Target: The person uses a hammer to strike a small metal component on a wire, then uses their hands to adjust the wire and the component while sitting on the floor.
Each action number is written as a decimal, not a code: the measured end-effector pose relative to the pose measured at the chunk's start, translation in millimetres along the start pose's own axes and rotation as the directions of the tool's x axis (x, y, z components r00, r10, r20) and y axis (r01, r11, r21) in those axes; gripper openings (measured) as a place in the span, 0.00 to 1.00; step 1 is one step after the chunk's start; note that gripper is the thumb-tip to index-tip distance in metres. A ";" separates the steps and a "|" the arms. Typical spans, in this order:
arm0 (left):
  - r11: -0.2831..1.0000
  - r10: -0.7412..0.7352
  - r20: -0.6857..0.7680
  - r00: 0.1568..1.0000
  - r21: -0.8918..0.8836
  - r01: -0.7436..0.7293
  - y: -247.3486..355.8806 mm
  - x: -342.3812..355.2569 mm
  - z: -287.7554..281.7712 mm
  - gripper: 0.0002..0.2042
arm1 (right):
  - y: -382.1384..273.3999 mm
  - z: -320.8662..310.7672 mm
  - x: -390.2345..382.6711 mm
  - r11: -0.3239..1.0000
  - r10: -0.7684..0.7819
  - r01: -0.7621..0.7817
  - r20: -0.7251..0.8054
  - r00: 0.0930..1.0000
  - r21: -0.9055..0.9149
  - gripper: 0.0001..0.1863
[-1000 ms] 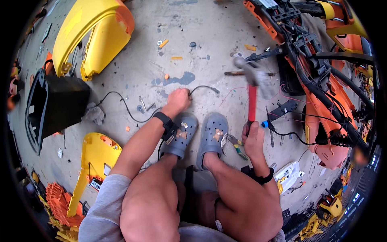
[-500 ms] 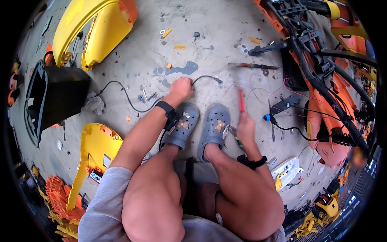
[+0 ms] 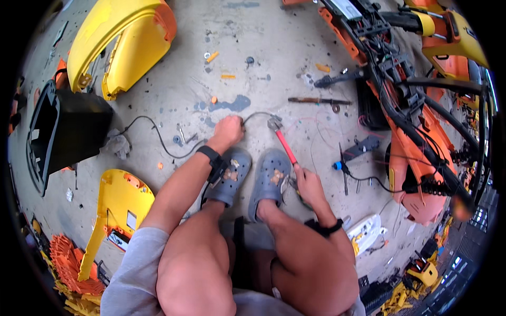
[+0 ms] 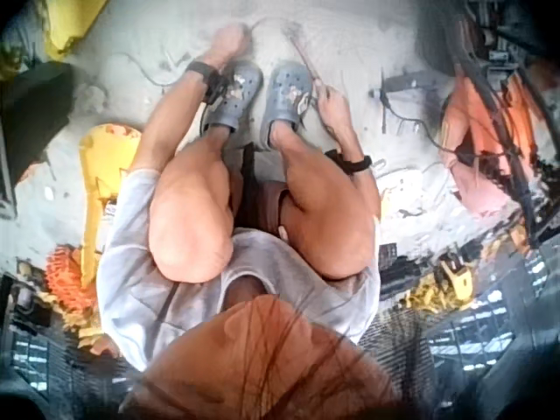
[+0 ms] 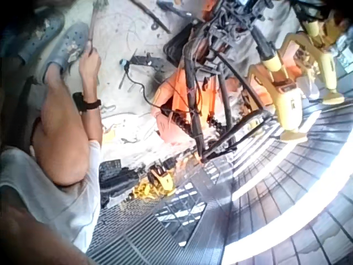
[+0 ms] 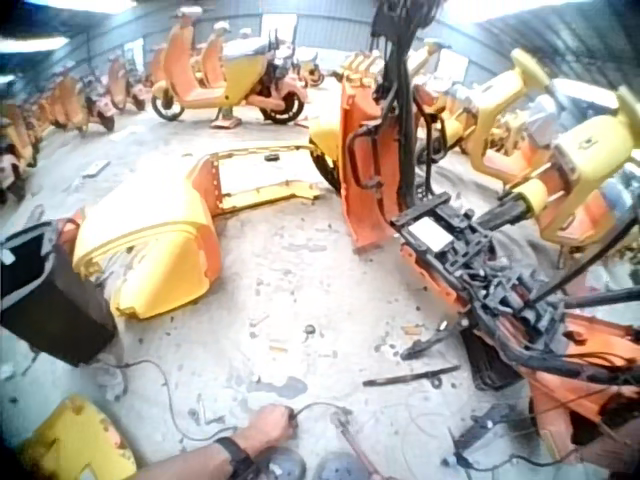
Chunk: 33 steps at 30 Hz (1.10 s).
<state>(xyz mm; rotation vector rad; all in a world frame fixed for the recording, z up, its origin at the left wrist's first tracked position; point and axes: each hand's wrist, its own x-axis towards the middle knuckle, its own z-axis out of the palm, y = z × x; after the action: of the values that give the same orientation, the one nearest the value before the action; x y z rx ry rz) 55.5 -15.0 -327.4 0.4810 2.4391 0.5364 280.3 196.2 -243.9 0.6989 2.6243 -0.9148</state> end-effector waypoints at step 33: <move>0.999 0.041 0.039 0.998 0.006 -0.041 8.1 0.3 3.3 0.11 | -5.2 4.8 5.2 0.981 0.132 -0.113 -0.114 0.985 0.155 0.27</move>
<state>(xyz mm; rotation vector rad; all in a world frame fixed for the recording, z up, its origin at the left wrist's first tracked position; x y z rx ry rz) 59.1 -7.1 -326.1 0.5406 2.3991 0.5305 273.6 191.4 -247.0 0.9726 2.6027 -1.0692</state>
